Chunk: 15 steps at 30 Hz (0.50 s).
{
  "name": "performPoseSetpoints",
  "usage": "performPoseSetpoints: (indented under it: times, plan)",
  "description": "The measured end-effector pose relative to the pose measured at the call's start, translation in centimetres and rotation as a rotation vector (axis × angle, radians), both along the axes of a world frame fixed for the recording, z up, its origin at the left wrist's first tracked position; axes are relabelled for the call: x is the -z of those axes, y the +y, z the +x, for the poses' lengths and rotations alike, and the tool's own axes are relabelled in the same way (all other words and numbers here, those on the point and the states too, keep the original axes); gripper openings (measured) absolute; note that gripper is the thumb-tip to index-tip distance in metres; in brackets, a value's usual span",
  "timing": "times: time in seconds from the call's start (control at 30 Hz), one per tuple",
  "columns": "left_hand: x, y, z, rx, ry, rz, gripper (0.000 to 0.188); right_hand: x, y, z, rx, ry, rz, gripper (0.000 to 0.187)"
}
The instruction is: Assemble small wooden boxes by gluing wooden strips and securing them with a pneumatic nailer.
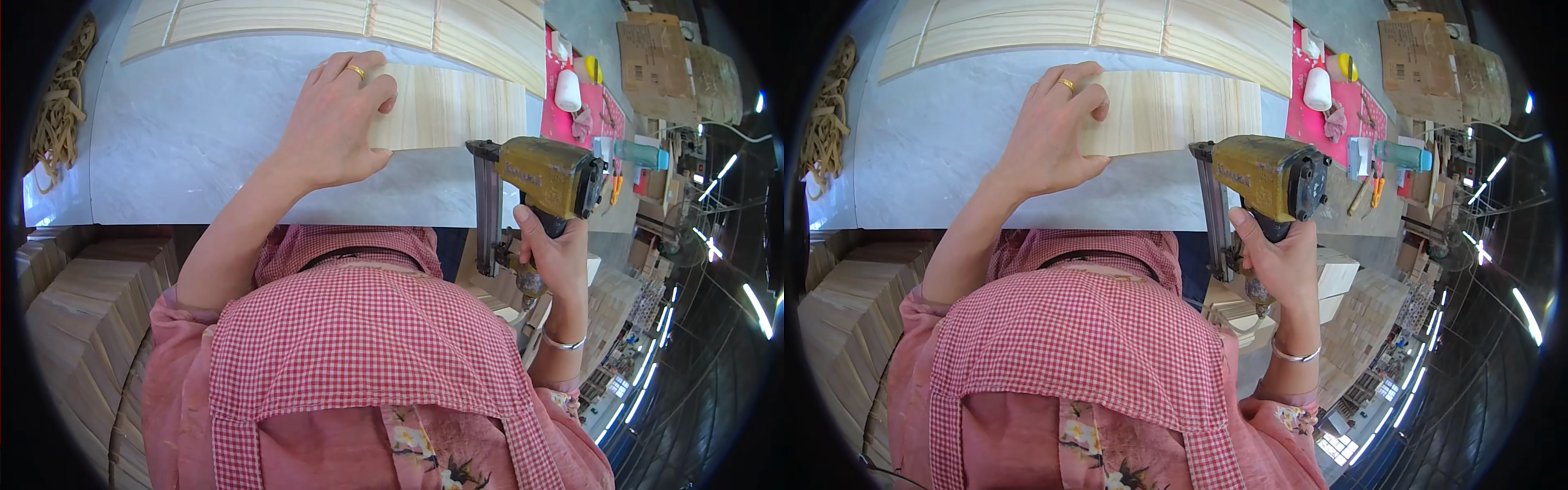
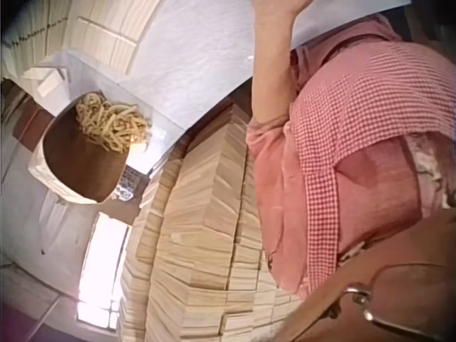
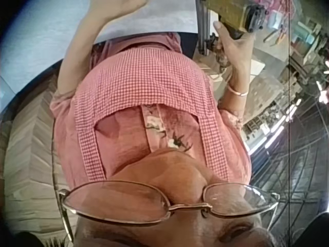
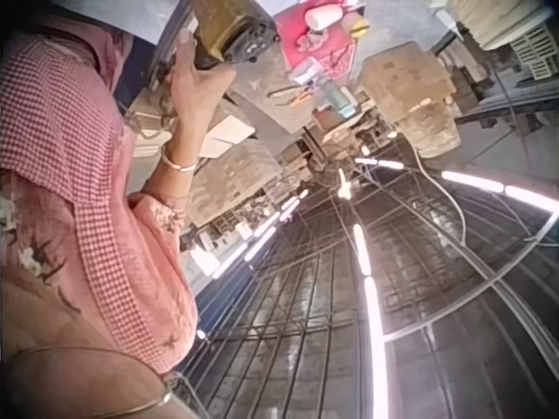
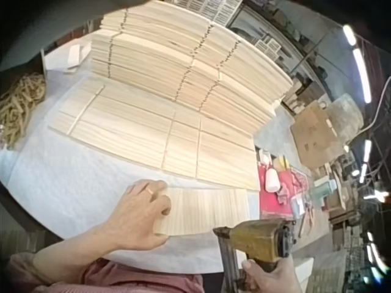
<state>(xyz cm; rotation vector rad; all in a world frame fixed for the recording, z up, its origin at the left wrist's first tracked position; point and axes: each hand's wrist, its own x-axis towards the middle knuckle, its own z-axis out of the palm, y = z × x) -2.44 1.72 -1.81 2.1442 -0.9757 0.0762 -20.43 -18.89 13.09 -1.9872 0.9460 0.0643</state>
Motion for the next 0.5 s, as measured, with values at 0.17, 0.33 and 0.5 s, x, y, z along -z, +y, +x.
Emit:
performPoseSetpoints:
  times: [0.17,0.33,0.5]
  plan:
    - [0.2,-0.1,0.1,0.003,0.016,-0.016,0.036,-0.6,0.0,0.6,-0.016,0.057,-0.03,0.017]
    - [0.2,0.0,0.1,0.001,0.015,-0.02,0.037,-1.0,-0.1,1.4,-0.13,0.125,-0.166,0.019]
    - [0.4,0.5,0.0,0.007,-0.027,-0.022,0.042,-1.6,-0.3,1.9,-0.237,0.141,-0.244,0.022]
